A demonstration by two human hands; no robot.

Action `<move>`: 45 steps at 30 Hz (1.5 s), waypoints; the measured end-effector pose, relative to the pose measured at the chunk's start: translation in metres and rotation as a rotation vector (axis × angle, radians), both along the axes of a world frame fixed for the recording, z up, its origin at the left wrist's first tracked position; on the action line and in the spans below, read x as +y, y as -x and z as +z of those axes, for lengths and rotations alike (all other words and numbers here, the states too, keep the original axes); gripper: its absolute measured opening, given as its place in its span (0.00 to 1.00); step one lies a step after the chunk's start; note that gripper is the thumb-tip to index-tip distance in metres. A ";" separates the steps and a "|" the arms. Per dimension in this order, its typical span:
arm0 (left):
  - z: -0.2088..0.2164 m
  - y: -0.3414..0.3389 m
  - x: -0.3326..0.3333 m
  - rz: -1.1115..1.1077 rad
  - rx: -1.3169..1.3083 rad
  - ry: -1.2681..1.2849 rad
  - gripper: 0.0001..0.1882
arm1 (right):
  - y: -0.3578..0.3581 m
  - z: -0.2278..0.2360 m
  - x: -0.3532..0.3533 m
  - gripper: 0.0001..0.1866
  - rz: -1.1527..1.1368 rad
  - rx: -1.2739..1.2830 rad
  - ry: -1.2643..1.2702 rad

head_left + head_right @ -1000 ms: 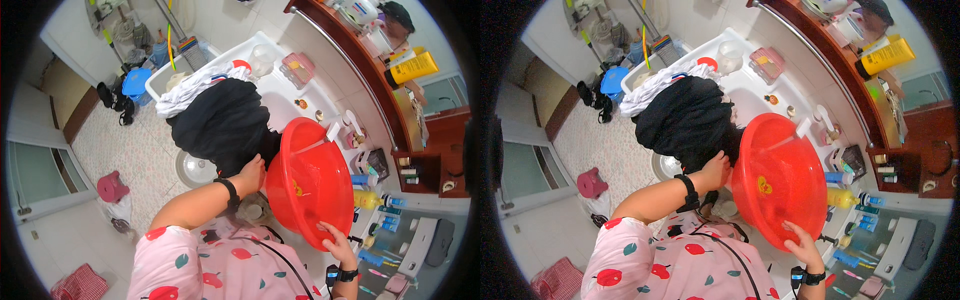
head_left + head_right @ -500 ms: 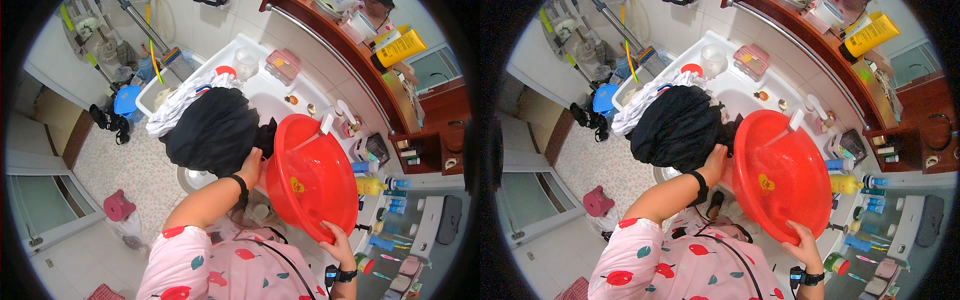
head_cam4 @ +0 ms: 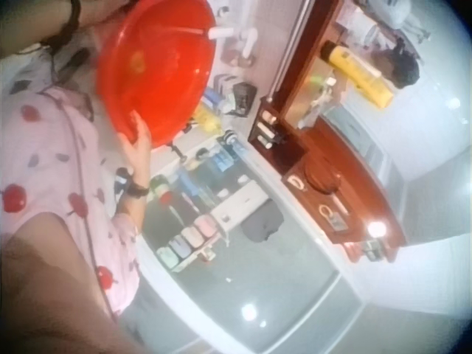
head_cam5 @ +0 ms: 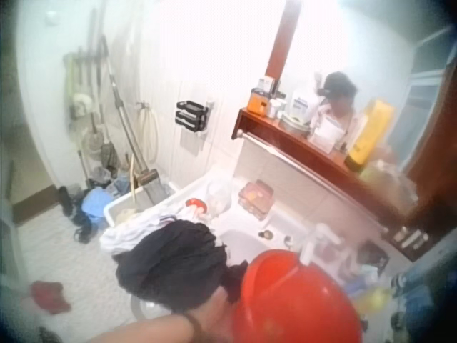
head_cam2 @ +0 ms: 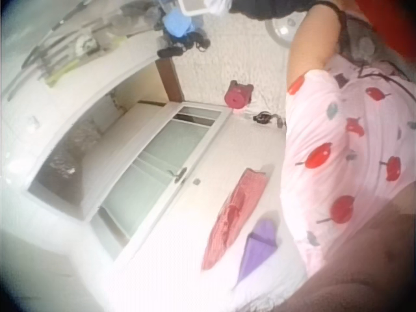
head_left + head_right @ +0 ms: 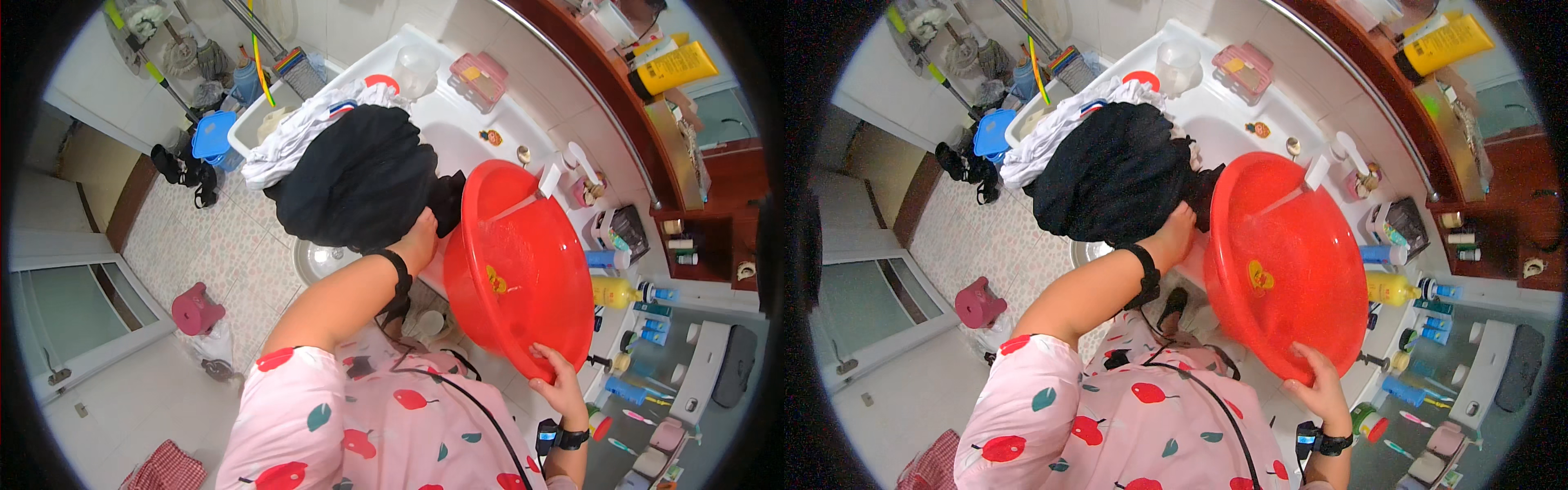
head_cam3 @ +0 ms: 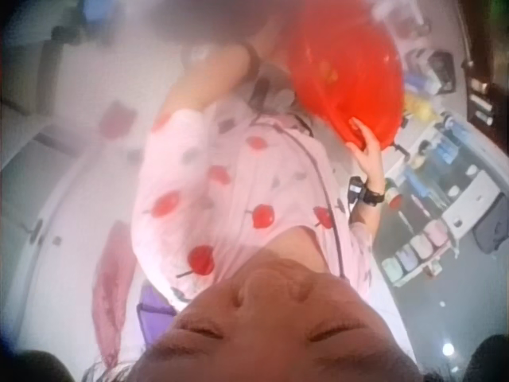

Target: The person washes black shoes by scrubbing them by hand in a red basin of water, then empties the basin into a drain and refills it with fresh water at a sink.

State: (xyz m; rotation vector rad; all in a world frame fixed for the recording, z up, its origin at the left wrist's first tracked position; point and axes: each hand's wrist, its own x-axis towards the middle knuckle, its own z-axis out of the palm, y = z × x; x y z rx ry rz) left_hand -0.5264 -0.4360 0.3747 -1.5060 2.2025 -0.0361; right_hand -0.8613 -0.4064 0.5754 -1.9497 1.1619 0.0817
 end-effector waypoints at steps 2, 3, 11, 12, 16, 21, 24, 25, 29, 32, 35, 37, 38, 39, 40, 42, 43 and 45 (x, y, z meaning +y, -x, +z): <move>0.013 -0.004 0.004 0.000 0.078 -0.082 0.17 | -0.003 0.003 -0.003 0.36 0.031 0.026 -0.001; 0.018 -0.004 0.004 0.007 0.154 -0.142 0.16 | -0.010 0.007 -0.005 0.36 0.025 0.006 -0.030; 0.053 -0.031 0.051 0.223 1.246 0.105 0.12 | -0.001 0.010 -0.018 0.31 0.043 0.003 -0.057; 0.068 -0.037 0.057 0.303 1.322 0.141 0.13 | 0.004 0.009 -0.021 0.29 0.024 -0.014 -0.043; 0.086 -0.056 0.079 0.651 1.674 0.081 0.14 | 0.004 0.026 -0.032 0.25 -0.034 0.066 0.024; 0.094 -0.044 0.086 0.891 1.935 -0.112 0.15 | -0.005 0.039 -0.075 0.25 0.125 0.121 0.216; 0.095 -0.027 0.078 0.963 1.983 -0.197 0.22 | -0.021 0.035 -0.112 0.27 0.127 0.069 0.259; 0.097 -0.021 0.075 0.955 2.014 -0.232 0.25 | -0.027 0.031 -0.125 0.29 0.110 0.033 0.273; 0.104 0.005 0.063 0.936 2.045 -0.239 0.30 | -0.055 0.003 -0.185 0.39 0.103 0.044 0.432; 0.103 0.015 0.055 0.922 2.118 -0.237 0.31 | -0.076 -0.020 -0.223 0.41 0.097 0.123 0.590; 0.104 0.011 0.055 0.944 2.163 -0.250 0.32 | -0.094 -0.028 -0.246 0.43 0.105 0.247 0.741; 0.102 0.010 0.055 0.952 2.168 -0.258 0.33 | -0.098 -0.039 -0.261 0.43 0.092 0.340 0.771; 0.101 0.011 0.055 0.961 2.165 -0.261 0.33 | -0.096 -0.043 -0.265 0.43 0.097 0.339 0.768; 0.100 0.011 0.055 0.972 2.161 -0.264 0.34 | -0.096 -0.045 -0.267 0.43 0.101 0.372 0.763; 0.100 0.011 0.055 0.979 2.162 -0.261 0.34 | -0.097 -0.046 -0.269 0.43 0.104 0.406 0.759; 0.101 0.011 0.054 0.973 2.192 -0.275 0.35 | -0.095 -0.049 -0.268 0.42 0.080 0.361 0.664; 0.102 0.011 0.055 0.972 2.195 -0.280 0.35 | -0.092 -0.050 -0.266 0.42 0.051 0.316 0.571; 0.104 0.011 0.055 0.995 2.218 -0.254 0.36 | -0.078 -0.053 -0.263 0.42 0.076 0.239 0.496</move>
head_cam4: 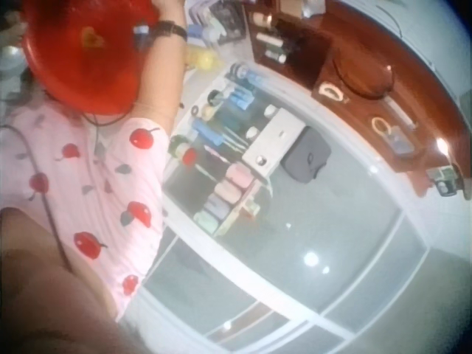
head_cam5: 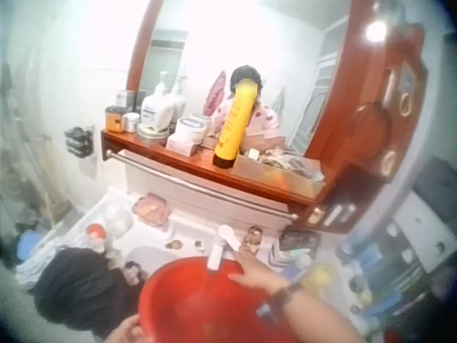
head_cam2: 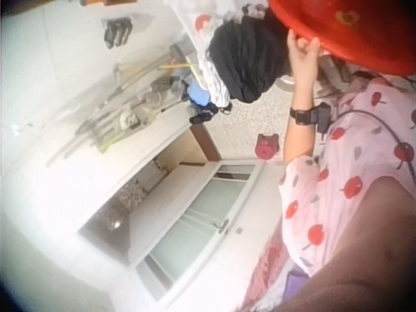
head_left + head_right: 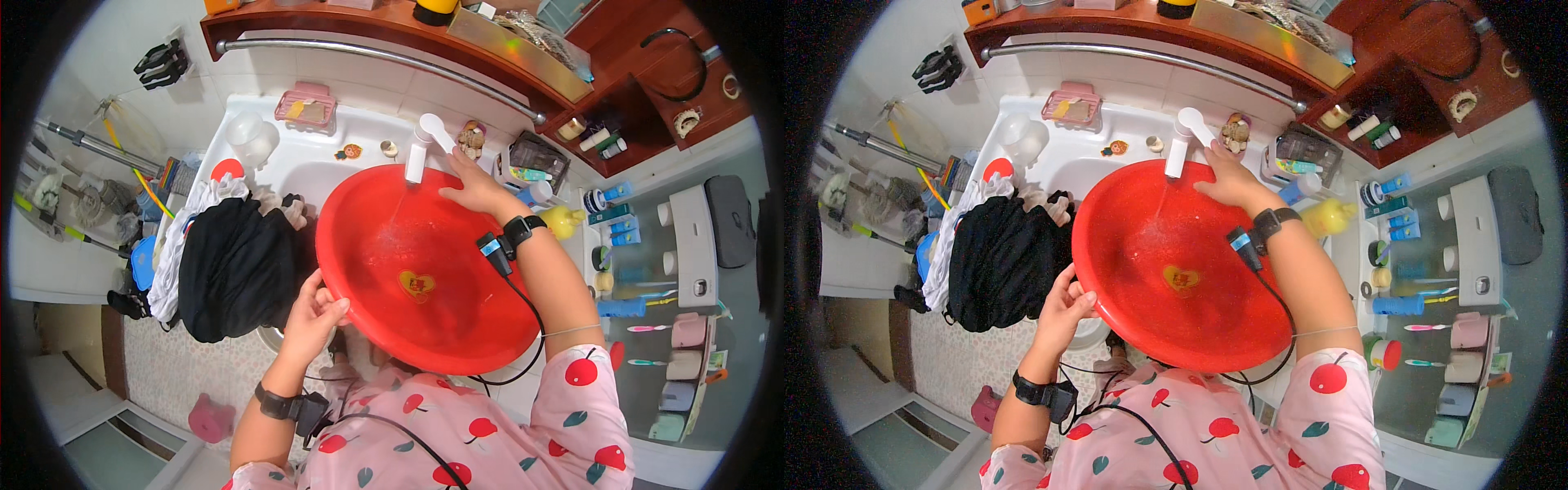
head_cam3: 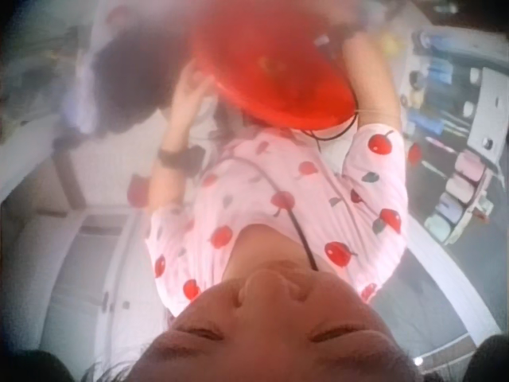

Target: The person washes black shoes by scrubbing them by hand in a red basin of water, then empties the basin into a drain and refills it with fresh water at a sink.

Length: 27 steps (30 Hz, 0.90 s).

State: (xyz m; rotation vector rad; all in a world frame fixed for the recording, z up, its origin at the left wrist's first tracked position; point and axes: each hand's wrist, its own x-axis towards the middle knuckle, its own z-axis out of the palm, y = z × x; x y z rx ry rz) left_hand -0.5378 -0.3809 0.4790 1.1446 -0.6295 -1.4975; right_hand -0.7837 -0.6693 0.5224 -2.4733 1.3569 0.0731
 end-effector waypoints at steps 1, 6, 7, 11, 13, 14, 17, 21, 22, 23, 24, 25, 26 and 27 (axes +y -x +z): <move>-0.001 0.000 -0.002 -0.009 0.005 0.007 0.36 | 0.012 0.001 0.001 0.41 0.031 -0.068 -0.079; -0.009 -0.009 -0.006 -0.037 -0.027 0.029 0.37 | 0.068 0.038 0.045 0.30 -0.148 0.035 -0.093; -0.010 -0.010 -0.008 -0.044 -0.013 0.023 0.37 | 0.076 0.051 0.065 0.26 -0.215 0.115 -0.136; -0.010 -0.011 -0.023 0.010 0.030 0.042 0.34 | 0.136 0.053 0.126 0.22 -0.438 0.422 -0.125; -0.010 -0.016 -0.032 -0.006 0.041 0.025 0.31 | 0.149 0.053 0.150 0.24 -0.572 0.404 -0.194; -0.007 -0.019 -0.036 0.017 0.104 0.008 0.30 | 0.155 0.053 0.160 0.27 -0.688 0.386 -0.265; 0.000 -0.016 -0.044 0.015 0.155 -0.003 0.26 | 0.184 0.023 0.184 0.33 -0.862 -0.208 -0.316; -0.003 -0.014 -0.043 -0.041 0.163 0.044 0.23 | 0.201 -0.013 0.198 0.36 -1.078 -0.830 -0.360; -0.002 -0.013 -0.042 -0.031 0.178 0.076 0.23 | 0.204 -0.018 0.202 0.34 -1.023 -0.860 -0.294; -0.001 -0.015 -0.042 -0.040 0.174 0.080 0.23 | 0.210 -0.019 0.206 0.34 -1.029 -0.869 -0.289; 0.000 -0.018 -0.039 -0.038 0.196 0.080 0.22 | 0.209 -0.013 0.210 0.33 -1.035 -0.880 -0.263; 0.001 -0.022 -0.036 -0.035 0.219 0.079 0.22 | 0.206 -0.006 0.215 0.32 -1.040 -0.892 -0.238; 0.004 -0.024 -0.033 -0.042 0.215 0.078 0.22 | 0.203 0.003 0.220 0.31 -1.035 -0.855 -0.246; 0.009 -0.025 -0.032 -0.038 0.235 0.080 0.21 | 0.200 0.012 0.227 0.31 -1.042 -0.858 -0.242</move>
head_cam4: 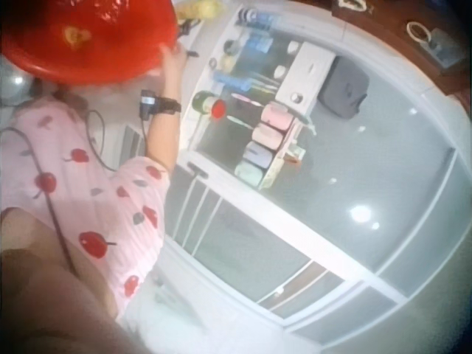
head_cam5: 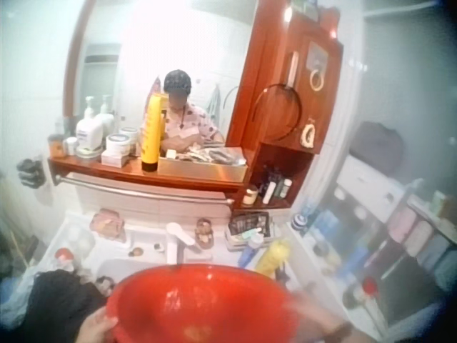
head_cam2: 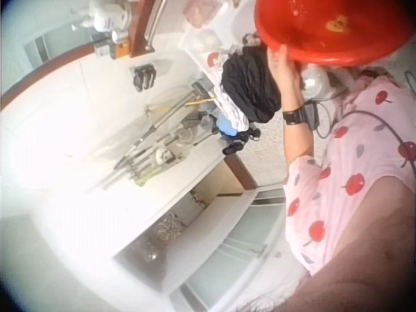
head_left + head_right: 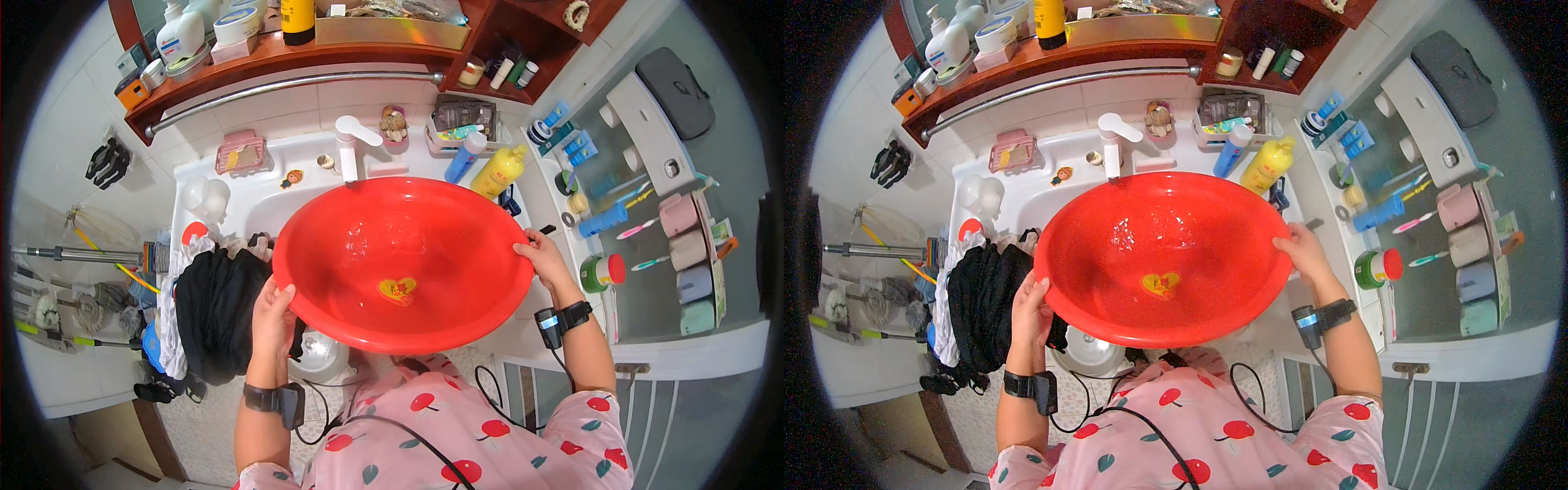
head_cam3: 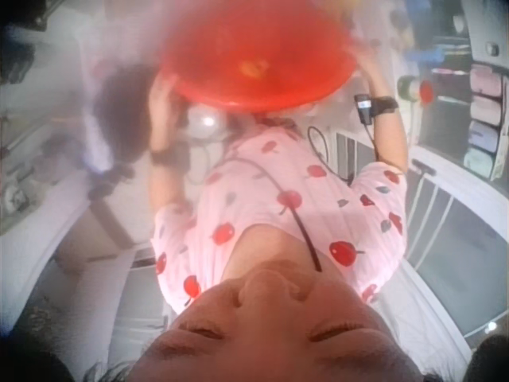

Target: The person washes black shoes by scrubbing them by hand in a red basin of water, then empties the basin into a drain and refills it with fresh water at a sink.

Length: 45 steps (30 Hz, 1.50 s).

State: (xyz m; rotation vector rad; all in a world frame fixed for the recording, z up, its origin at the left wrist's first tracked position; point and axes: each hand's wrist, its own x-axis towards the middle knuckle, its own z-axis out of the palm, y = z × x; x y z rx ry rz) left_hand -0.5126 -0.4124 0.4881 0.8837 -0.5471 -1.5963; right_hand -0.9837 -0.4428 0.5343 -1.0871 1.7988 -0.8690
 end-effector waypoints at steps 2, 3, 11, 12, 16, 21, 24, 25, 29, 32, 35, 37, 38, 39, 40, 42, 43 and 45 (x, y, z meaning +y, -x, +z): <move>0.005 -0.003 0.004 -0.005 0.022 0.004 0.20 | -0.005 0.013 0.012 0.30 -0.012 -0.109 0.011; 0.006 -0.004 0.008 -0.008 0.005 0.003 0.20 | -0.005 0.014 0.017 0.29 -0.014 -0.127 0.032; 0.015 -0.012 0.029 -0.051 -0.058 0.045 0.23 | -0.010 0.036 0.056 0.33 -0.072 -0.016 0.065; 0.019 -0.010 0.031 -0.050 -0.053 0.046 0.23 | -0.010 0.039 0.059 0.34 -0.064 -0.008 0.071; 0.027 -0.007 0.054 -0.036 -0.056 0.084 0.23 | -0.004 0.043 0.081 0.34 -0.026 -0.041 0.087; 0.049 0.006 0.098 0.011 -0.102 0.133 0.23 | 0.017 0.031 0.120 0.33 0.022 -0.094 0.166; 0.058 0.020 0.130 0.042 -0.137 0.164 0.22 | 0.027 0.027 0.149 0.33 -0.013 -0.167 0.194; 0.064 0.027 0.142 0.054 -0.136 0.182 0.22 | 0.034 0.022 0.161 0.33 -0.003 -0.166 0.189; 0.086 0.061 0.204 0.095 -0.198 0.258 0.27 | 0.059 -0.005 0.217 0.30 0.013 -0.256 0.235; 0.091 0.073 0.258 0.144 -0.272 0.269 0.32 | 0.064 -0.020 0.264 0.28 0.051 -0.403 0.113; 0.077 0.060 0.315 0.191 -0.311 0.245 0.36 | 0.059 -0.034 0.293 0.26 0.089 -0.503 -0.077; 0.070 0.052 0.350 0.244 -0.336 0.216 0.36 | 0.044 -0.039 0.298 0.25 0.123 -0.524 -0.136; 0.065 0.047 0.366 0.274 -0.335 0.195 0.36 | 0.033 -0.035 0.297 0.24 0.146 -0.533 -0.113; 0.060 0.040 0.386 0.308 -0.342 0.173 0.36 | 0.020 -0.033 0.296 0.23 0.175 -0.551 -0.093; 0.054 0.033 0.407 0.338 -0.360 0.163 0.36 | 0.009 -0.031 0.294 0.23 0.205 -0.563 -0.107; 0.040 0.016 0.448 0.425 -0.338 0.079 0.36 | -0.015 -0.024 0.288 0.21 0.382 -0.595 -0.041; 0.036 0.008 0.461 0.450 -0.342 0.083 0.35 | -0.027 -0.020 0.284 0.21 0.409 -0.603 -0.049; 0.044 0.004 0.480 0.514 -0.336 0.080 0.35 | -0.049 -0.009 0.280 0.22 0.436 -0.626 -0.047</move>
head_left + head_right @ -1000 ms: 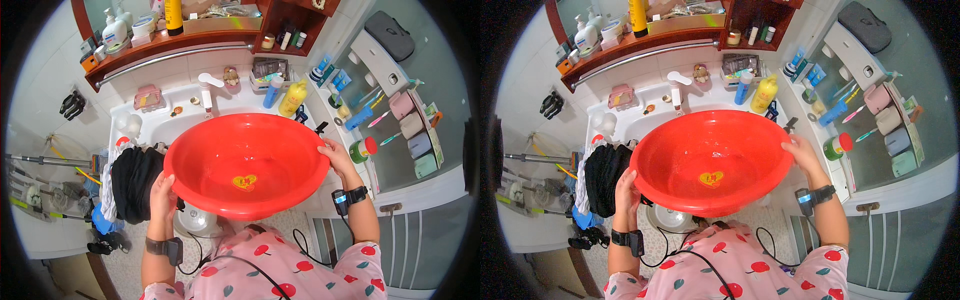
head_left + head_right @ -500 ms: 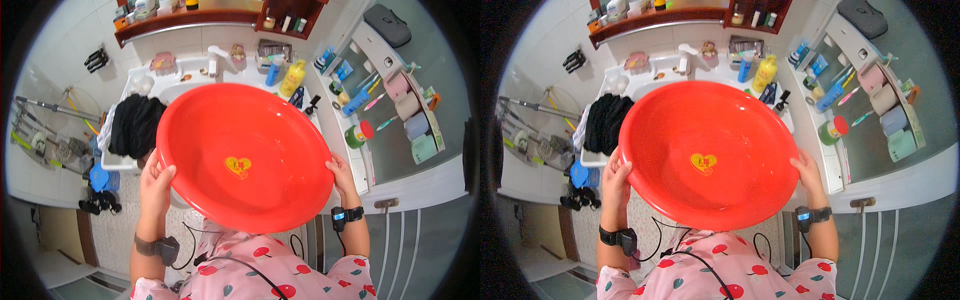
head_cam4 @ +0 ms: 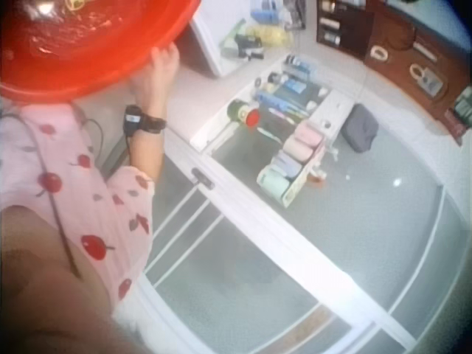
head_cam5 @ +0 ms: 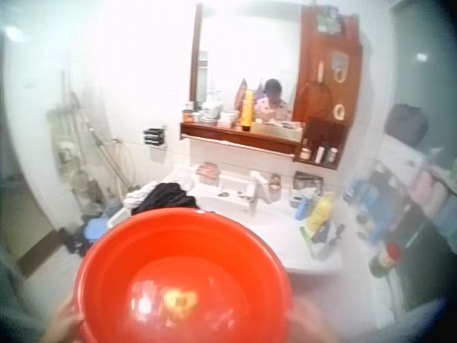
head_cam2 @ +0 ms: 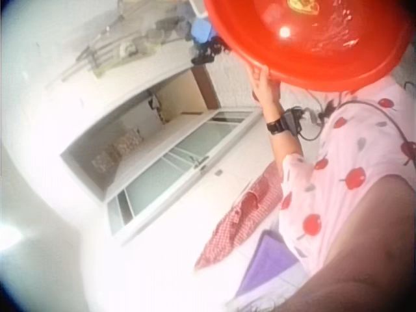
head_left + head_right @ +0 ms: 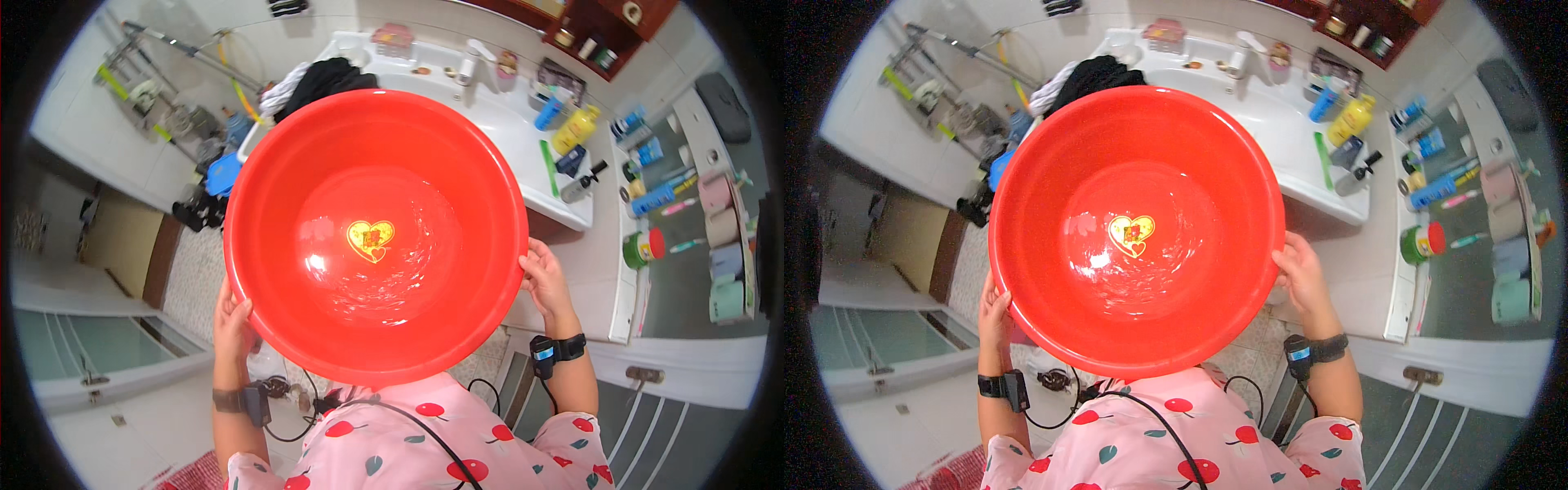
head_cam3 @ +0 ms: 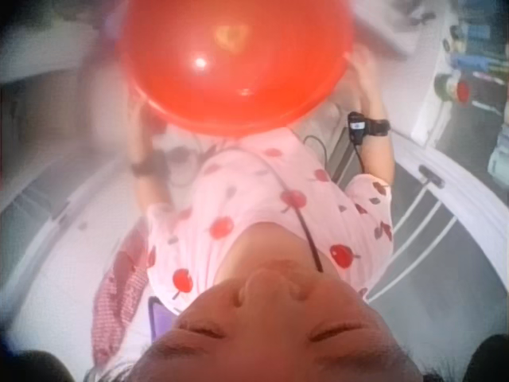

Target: The person washes black shoes by scrubbing them by hand in a red basin of water, then empties the basin into a drain and refills it with fresh water at a sink.

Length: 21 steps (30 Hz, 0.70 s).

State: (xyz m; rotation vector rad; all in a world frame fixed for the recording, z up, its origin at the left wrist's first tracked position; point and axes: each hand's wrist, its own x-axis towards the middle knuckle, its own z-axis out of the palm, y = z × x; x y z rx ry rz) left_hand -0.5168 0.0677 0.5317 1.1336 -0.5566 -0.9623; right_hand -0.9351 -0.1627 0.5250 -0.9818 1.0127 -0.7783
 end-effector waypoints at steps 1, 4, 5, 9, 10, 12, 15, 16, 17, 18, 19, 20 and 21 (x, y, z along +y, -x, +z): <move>0.004 -0.004 0.007 0.032 0.016 0.008 0.35 | -0.009 0.003 -0.003 0.22 0.033 -0.008 -0.001; 0.005 -0.020 0.030 0.042 -0.041 -0.066 0.35 | -0.028 0.014 -0.012 0.19 0.015 -0.037 -0.017; 0.007 -0.024 0.036 0.073 -0.044 -0.066 0.35 | -0.033 0.014 -0.014 0.19 0.046 -0.041 -0.017; 0.008 -0.044 0.073 0.212 -0.049 -0.009 0.34 | -0.072 0.029 -0.016 0.17 0.220 -0.169 -0.038; 0.007 -0.053 0.090 0.257 -0.042 -0.009 0.33 | -0.096 0.040 -0.011 0.17 0.275 -0.174 -0.015; 0.006 -0.069 0.123 0.341 -0.012 0.009 0.34 | -0.142 0.049 -0.004 0.16 0.354 -0.184 0.006; 0.001 -0.097 0.174 0.460 0.020 0.029 0.34 | -0.214 0.051 0.006 0.17 0.580 -0.209 0.014; -0.003 -0.108 0.191 0.502 0.037 0.024 0.34 | -0.242 0.048 0.011 0.17 0.575 -0.192 -0.007; -0.008 -0.121 0.204 0.537 0.057 0.022 0.34 | -0.266 0.045 0.015 0.16 0.564 -0.171 -0.024; -0.012 -0.135 0.214 0.553 0.055 0.029 0.34 | -0.290 0.042 0.017 0.15 0.587 -0.173 -0.059; -0.014 -0.151 0.225 0.559 0.067 0.033 0.34 | -0.315 0.036 0.019 0.15 0.604 -0.178 -0.056; -0.015 -0.168 0.234 0.562 0.080 0.038 0.33 | -0.339 0.028 0.020 0.14 0.625 -0.152 -0.121; -0.017 -0.187 0.241 0.574 0.077 0.042 0.33 | -0.366 0.020 0.022 0.14 0.645 -0.123 -0.185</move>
